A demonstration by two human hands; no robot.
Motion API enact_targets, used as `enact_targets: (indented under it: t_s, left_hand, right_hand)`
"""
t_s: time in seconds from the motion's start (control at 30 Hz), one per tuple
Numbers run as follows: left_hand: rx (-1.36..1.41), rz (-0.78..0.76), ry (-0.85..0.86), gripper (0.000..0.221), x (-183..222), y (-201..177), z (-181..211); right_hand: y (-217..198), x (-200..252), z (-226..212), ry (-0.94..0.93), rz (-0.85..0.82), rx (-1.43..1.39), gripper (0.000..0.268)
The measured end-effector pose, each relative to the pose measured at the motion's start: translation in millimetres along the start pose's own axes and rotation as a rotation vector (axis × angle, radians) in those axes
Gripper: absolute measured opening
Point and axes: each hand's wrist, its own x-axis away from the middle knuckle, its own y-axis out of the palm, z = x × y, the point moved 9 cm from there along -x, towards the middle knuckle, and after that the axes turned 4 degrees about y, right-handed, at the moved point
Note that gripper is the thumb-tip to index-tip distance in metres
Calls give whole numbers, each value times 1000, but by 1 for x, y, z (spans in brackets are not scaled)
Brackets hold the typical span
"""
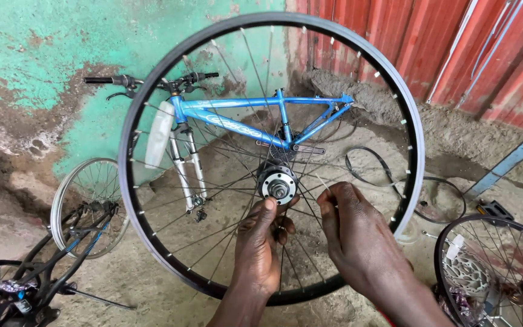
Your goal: Adjusting the hub bearings on a bicycle wheel by unscrewing the hub cap and inspecting the internal components with a small tool.
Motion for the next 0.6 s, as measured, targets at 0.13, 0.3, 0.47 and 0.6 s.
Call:
enact_targets:
  t_s: [0.13,0.3,0.47,0.6]
  left_hand:
    - [11,-31,64,39,0,3,4]
    - [161,-67,95,54,3,9,5]
    - [204,-25,-37,64,11,12,-7]
    - [221,-201,-17,80,15,28,4]
  right_hand:
    - [16,-9,18,148,55,-33,34]
    - [34,-18,10,-37,210,24,70]
    - [42,-29,21,135,180,62,61]
    - [34,-33,29,142,226,64,59]
